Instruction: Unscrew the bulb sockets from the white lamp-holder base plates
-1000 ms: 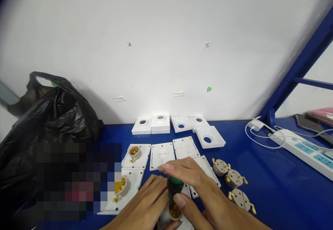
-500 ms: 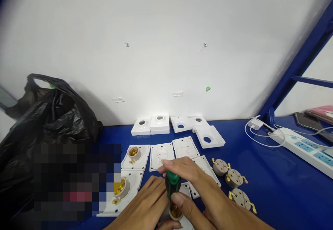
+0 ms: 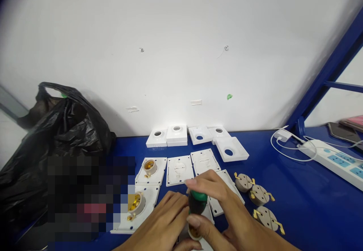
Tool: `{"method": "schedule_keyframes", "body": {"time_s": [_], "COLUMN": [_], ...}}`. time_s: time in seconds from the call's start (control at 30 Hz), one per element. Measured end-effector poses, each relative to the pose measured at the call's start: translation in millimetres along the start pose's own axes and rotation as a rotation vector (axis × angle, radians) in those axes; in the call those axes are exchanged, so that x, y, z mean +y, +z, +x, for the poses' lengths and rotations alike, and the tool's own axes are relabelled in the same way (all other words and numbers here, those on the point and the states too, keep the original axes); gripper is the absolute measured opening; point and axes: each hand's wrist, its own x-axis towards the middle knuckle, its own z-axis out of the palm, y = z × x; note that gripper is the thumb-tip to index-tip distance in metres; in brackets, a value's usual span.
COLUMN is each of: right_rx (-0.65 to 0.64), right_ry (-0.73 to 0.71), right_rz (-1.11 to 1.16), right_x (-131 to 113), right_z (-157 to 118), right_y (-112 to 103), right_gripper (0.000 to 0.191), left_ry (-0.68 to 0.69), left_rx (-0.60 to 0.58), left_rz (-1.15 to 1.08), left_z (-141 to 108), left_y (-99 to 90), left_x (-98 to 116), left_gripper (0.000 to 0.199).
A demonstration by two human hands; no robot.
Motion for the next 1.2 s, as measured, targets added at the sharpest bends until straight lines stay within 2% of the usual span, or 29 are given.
{"method": "schedule_keyframes", "body": {"time_s": [0.1,0.23,0.33,0.4,0.53,0.63,0.73,0.87,0.93,1.03,1.1,1.2], "right_rx": [-0.014,0.096,-0.038,-0.125,-0.046,-0.083,-0.041,-0.086,-0.1,-0.03,-0.018,-0.068], "right_ry": [-0.023,-0.11,0.025,0.049,-0.026,0.025,-0.038,-0.005,0.005,-0.068,-0.066,-0.03], "right_rz": [0.0,-0.014,-0.117,-0.106,-0.017,-0.014,0.005,-0.036,-0.006,0.073,0.079,0.073], "right_x": [6,8,4,0,-9,-15,-15,-9,-6,-4,-4,-5], "right_z": [0,-2,-6,-7,1,8,9,5,4,4,4,3], "right_y": [2,-4,-11,-14,-11,-8,-9,-9,-8,-5,-4,-5], "right_gripper": [0.058,0.049,0.052,0.056,0.06,0.066,0.065,0.065,0.066,0.066,0.067,0.068], "left_ry": [-0.008,-0.014,-0.018,-0.015,-0.027,-0.049,-0.052,-0.044,-0.04,-0.053,-0.07,-0.079], "left_rx": [-0.013,-0.015,-0.018,-0.037,-0.066,-0.06,-0.064,-0.043,-0.028,-0.025,-0.022,-0.026], "left_rz": [-0.011,-0.01,-0.018,-0.026,-0.04,-0.065,-0.061,-0.035,-0.033,-0.039,-0.046,-0.063], "left_z": [0,-1,-1,-1,0,0,-1,-2,-2,-1,-1,0], "left_y": [-0.9,-1.9,-2.8,-3.7,-6.1,-8.7,-10.2,-8.7,-6.9,-4.2,-3.6,-6.4], "left_x": [1,3,3,3,2,4,7,7,7,6,6,9], "left_gripper": [0.036,0.034,0.039,0.041,0.039,0.039,0.036,0.05,0.045,0.028,0.03,0.036]}}
